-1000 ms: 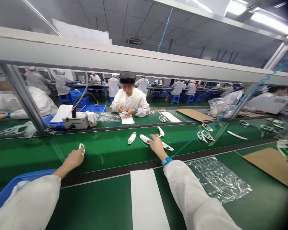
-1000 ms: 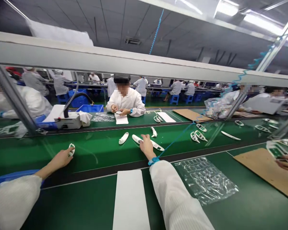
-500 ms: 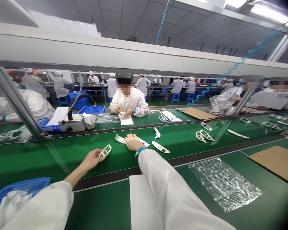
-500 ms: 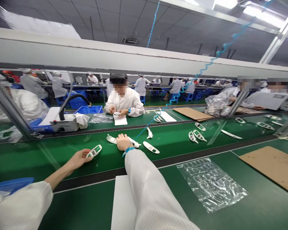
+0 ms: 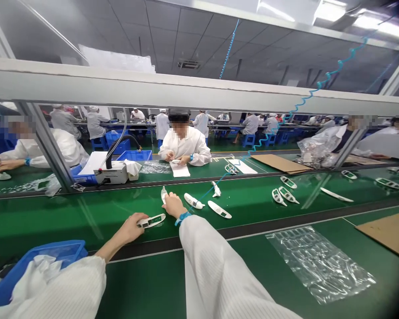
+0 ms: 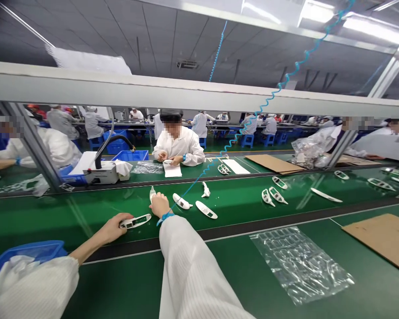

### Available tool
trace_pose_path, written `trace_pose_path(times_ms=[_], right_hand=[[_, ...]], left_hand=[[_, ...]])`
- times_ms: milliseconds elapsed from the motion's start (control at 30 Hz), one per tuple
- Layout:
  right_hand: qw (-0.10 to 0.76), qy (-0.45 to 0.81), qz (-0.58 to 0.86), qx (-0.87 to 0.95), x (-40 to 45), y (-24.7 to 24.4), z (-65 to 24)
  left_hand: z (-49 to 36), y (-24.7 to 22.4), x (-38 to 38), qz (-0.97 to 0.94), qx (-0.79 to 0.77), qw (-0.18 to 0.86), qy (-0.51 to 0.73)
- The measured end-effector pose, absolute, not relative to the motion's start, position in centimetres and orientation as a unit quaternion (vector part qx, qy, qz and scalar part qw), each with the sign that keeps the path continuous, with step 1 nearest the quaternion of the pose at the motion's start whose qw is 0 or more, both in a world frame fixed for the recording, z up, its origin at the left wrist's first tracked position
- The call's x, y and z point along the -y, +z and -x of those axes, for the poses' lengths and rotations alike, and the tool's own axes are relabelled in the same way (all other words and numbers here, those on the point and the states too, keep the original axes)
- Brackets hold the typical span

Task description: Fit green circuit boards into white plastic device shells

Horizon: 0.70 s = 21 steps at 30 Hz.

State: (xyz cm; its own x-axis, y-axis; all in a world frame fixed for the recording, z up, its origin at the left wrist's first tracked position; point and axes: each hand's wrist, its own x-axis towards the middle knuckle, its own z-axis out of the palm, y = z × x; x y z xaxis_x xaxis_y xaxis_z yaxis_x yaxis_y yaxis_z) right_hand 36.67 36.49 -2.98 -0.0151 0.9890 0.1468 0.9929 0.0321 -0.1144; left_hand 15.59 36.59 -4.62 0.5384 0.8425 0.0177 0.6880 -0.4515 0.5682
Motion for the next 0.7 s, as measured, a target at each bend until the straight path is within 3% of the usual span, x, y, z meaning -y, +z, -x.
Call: trace_pose_path(times_ms=[367, 700], right_hand=[[0.099, 0.078, 0.548, 0.827, -34.4, -1.4, -36.5], [0.091, 0.035, 0.545, 0.833, -31.5, -2.1, -32.6]], left_hand=[[-15.0, -4.8, -36.7, -0.856, -0.429, 0.222, 0.184], [-14.5, -4.7, -37.1, -0.796, -0.476, 0.259, 0.27]])
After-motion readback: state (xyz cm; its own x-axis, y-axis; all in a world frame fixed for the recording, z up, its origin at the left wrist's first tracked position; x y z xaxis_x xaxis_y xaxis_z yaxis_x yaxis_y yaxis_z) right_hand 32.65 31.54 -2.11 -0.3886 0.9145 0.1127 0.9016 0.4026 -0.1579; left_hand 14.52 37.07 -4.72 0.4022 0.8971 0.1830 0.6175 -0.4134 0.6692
